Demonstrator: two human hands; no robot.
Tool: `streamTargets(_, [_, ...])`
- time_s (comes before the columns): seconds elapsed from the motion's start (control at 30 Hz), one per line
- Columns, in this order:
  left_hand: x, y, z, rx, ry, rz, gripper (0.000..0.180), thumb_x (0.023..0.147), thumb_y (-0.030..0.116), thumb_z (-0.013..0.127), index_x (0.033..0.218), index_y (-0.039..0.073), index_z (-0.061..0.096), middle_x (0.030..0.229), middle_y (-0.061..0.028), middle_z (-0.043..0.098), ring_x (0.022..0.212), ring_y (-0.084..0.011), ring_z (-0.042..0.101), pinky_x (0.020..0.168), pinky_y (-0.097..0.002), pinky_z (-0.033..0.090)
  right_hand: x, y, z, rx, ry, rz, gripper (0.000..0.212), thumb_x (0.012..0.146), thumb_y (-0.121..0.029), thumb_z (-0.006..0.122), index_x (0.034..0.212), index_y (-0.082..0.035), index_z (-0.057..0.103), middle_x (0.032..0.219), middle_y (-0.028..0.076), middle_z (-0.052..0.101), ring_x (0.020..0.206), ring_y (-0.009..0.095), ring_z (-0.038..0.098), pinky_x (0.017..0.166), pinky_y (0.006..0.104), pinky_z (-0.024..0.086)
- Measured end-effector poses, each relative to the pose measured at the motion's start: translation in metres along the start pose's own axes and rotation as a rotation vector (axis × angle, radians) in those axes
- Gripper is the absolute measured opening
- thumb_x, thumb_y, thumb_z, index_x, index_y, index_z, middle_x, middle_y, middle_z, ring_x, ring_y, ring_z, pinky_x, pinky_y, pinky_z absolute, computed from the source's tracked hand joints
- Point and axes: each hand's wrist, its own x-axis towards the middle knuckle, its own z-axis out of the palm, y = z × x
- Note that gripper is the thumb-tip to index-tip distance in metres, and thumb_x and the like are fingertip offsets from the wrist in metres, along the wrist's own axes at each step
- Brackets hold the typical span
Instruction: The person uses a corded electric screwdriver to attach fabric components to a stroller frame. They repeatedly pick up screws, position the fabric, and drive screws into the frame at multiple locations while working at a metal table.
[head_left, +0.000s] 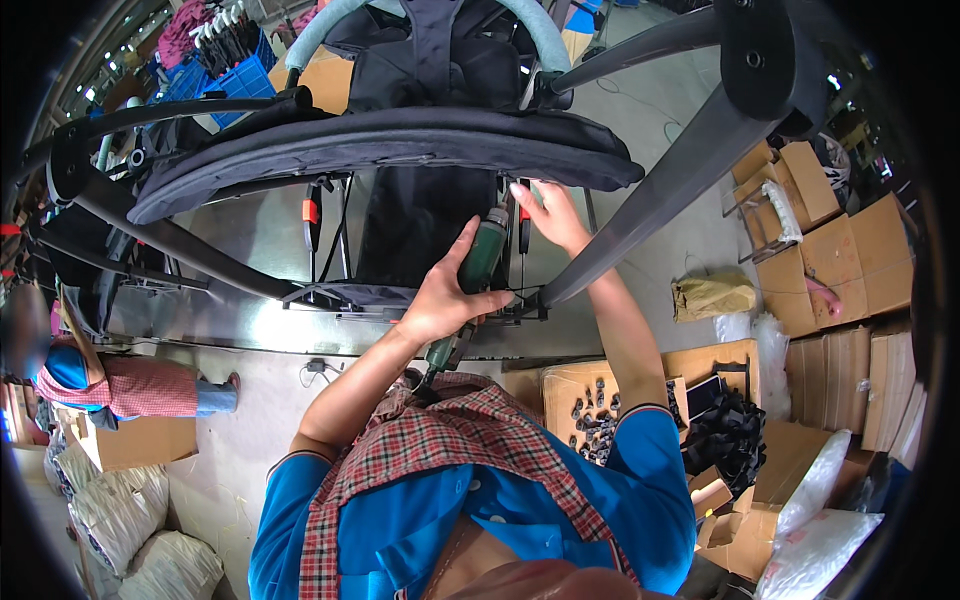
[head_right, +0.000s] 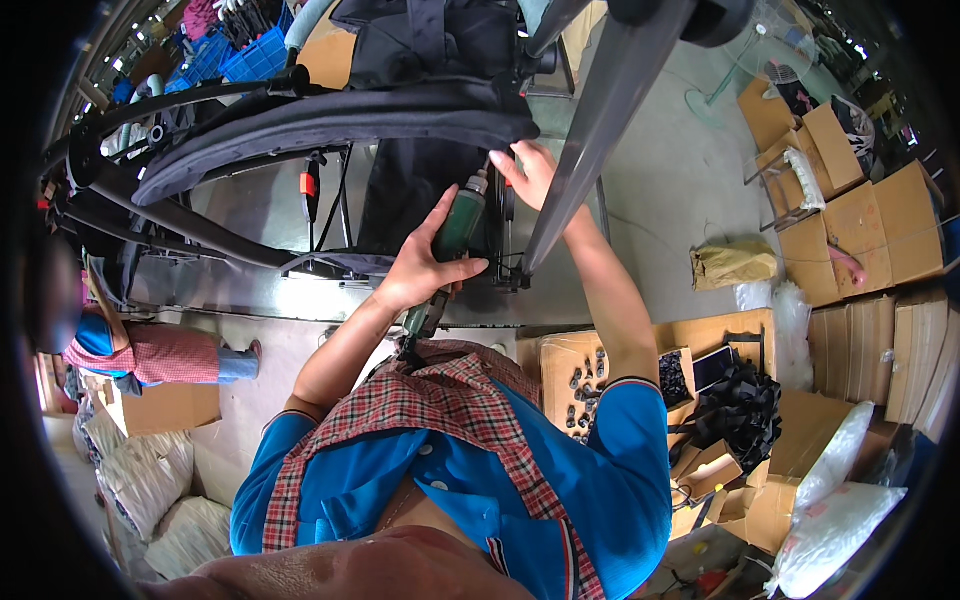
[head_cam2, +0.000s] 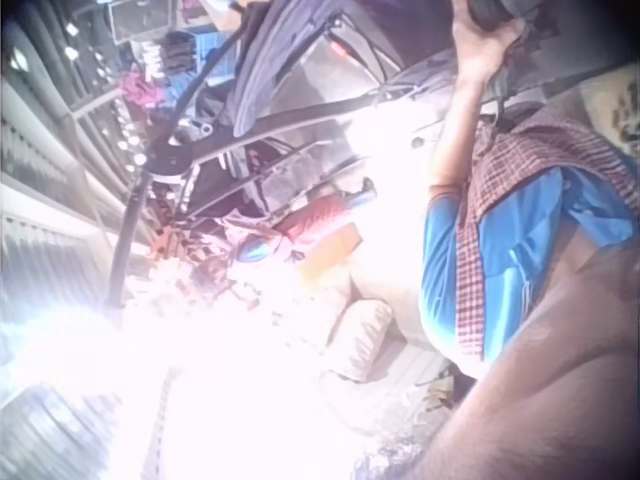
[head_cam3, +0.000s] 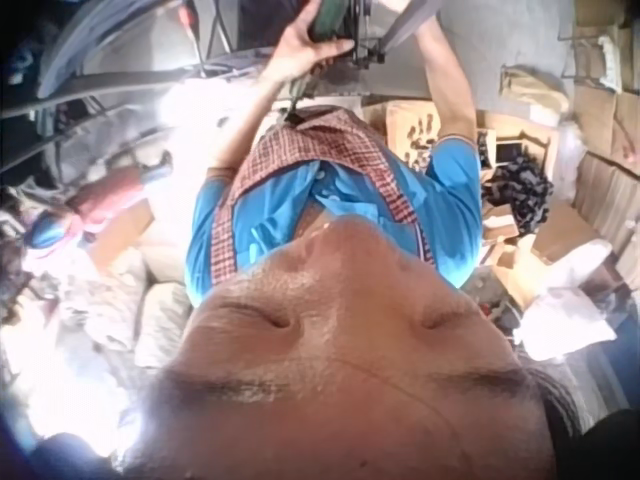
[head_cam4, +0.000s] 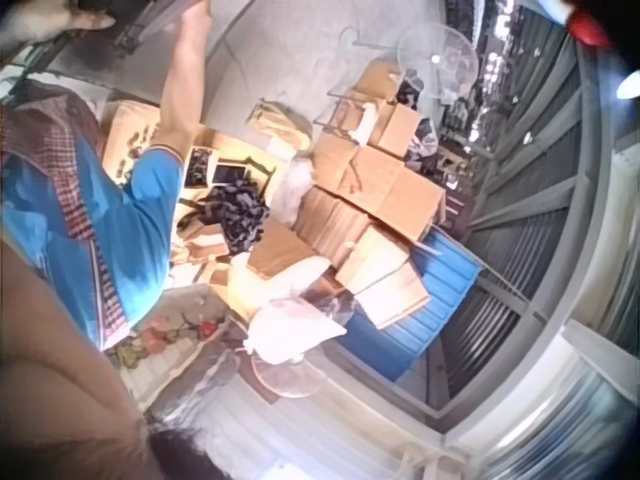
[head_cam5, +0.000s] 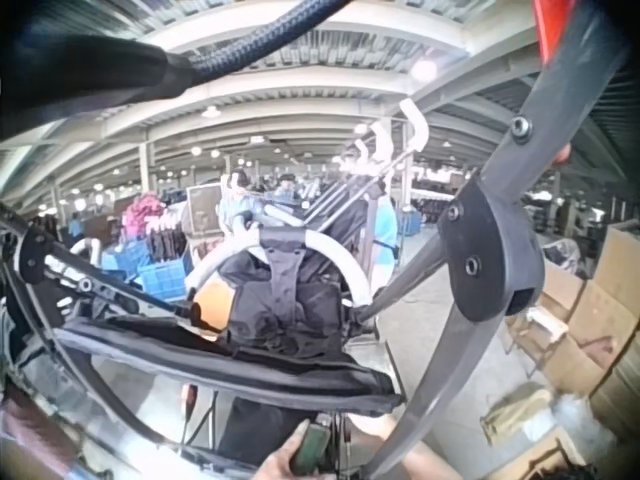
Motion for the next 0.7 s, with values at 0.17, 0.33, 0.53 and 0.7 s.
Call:
streamTargets(0.17, [0.006, 0.000, 0.008, -0.030, 0.011, 0.010, 0.105, 0.080, 0.004, 0.080, 0.160, 0.011, 0.012, 0.081, -0.0023, 0.063, 0.059, -0.0087, 0.057, 0.054, -0.0247, 0.048, -0.006, 0.010, 0.009, -0.046, 0.036, 0.079, 0.019, 0.097, -0.014, 0.058, 0.092, 0.004, 0.062, 0.081, 0.023, 0.064, 0.076, 0.040, 0.063, 0.067, 0.0426, 0.049])
streamTargets(0.33, [0.005, -0.002, 0.010, -0.051, 0.012, 0.016, 0.104, 0.080, 0.005, 0.079, 0.160, 0.012, 0.013, 0.080, -0.0023, 0.063, 0.059, -0.0090, 0.057, 0.054, -0.0247, 0.049, -0.017, 0.036, 0.018, -0.049, -0.006, 0.229, 0.025, 0.099, -0.020, 0.060, 0.110, 0.001, 0.068, 0.104, 0.017, 0.071, 0.097, 0.030, 0.068, 0.088, 0.0353, 0.050])
streamTargets(0.53, [0.002, -0.001, 0.008, -0.011, 0.038, 0.006, 0.104, 0.081, 0.006, 0.079, 0.160, 0.014, 0.013, 0.080, -0.0022, 0.063, 0.061, -0.0091, 0.057, 0.055, -0.0253, 0.050, -0.025, 0.048, 0.030, 0.045, 0.109, 0.286, 0.023, 0.097, -0.016, 0.064, 0.111, 0.002, 0.068, 0.104, 0.012, 0.072, 0.096, 0.019, 0.065, 0.089, 0.0325, 0.049])
streamTargets(0.7, [-0.004, 0.000, 0.009, -0.010, 0.040, -0.011, 0.104, 0.081, 0.005, 0.079, 0.160, 0.015, 0.012, 0.079, -0.0020, 0.063, 0.062, -0.0090, 0.057, 0.056, -0.0255, 0.050, -0.027, 0.043, 0.028, 0.199, 0.138, 0.242, 0.021, 0.095, -0.010, 0.066, 0.112, 0.003, 0.067, 0.105, 0.008, 0.071, 0.097, 0.016, 0.063, 0.091, 0.0297, 0.048])
